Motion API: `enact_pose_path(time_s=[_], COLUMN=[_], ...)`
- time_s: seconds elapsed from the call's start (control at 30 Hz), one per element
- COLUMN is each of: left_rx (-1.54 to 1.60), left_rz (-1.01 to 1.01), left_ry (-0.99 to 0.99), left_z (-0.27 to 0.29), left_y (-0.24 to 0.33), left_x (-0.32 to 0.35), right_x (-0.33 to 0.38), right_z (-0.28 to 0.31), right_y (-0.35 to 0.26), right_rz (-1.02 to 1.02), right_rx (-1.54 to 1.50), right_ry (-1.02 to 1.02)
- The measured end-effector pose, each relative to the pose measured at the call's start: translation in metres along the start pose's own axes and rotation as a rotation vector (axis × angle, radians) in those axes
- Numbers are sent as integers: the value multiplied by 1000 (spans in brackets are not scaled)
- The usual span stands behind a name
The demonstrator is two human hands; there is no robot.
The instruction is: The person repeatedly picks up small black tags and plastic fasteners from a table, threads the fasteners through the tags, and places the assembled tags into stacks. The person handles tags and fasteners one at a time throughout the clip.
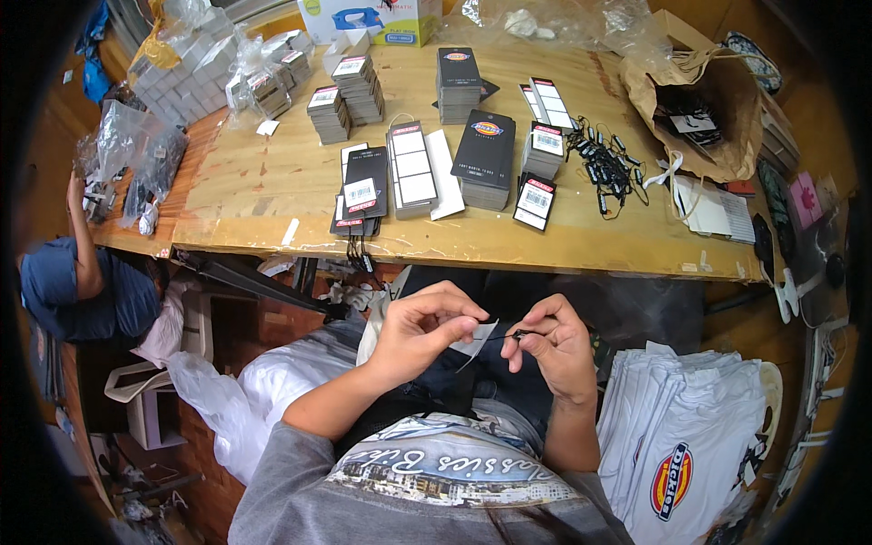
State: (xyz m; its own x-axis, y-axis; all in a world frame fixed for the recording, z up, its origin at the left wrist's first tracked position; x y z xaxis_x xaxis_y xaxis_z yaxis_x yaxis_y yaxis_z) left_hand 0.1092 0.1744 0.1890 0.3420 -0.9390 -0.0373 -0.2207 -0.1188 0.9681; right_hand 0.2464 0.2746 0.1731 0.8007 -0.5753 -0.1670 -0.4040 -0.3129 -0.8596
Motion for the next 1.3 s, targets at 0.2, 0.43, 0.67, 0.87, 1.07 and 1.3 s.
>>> enact_pose_path(time_s=[0.2,0.43,0.67,0.87,1.07,1.3], left_rx=[-182,-131,-136,90,40,-11], left_rz=[30,95,111,33,18,-11], left_ry=[-59,-23,-41,-142,-157,-161], left_z=[-11,-11,-11,-8,-12,-9], left_y=[-1,-4,-5,-15,-15,-14], left_x=[-1,2,2,-2,-2,-1], right_x=[2,0,0,0,-1,-2], right_z=[-2,-12,-12,-14,-15,-17], right_y=[1,-5,-6,-7,1,2], right_rz=[51,134,133,73,42,2], right_rx=[177,328,413,370,202,194], right_ry=[44,89,59,23,67,-28])
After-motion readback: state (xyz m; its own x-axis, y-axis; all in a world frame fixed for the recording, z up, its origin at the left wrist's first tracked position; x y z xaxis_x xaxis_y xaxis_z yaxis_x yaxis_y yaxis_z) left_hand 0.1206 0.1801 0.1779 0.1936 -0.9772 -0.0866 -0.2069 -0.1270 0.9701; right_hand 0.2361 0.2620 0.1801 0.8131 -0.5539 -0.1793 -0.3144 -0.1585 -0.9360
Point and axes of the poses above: each hand's wrist, its own x-axis away from the middle knuckle, its own z-axis out of the back of the hand, y = z × x, the point moved 3 cm from there along -x, towards the middle knuckle, and after that the axes turned 7 degrees about z, right-handed, at the moved point
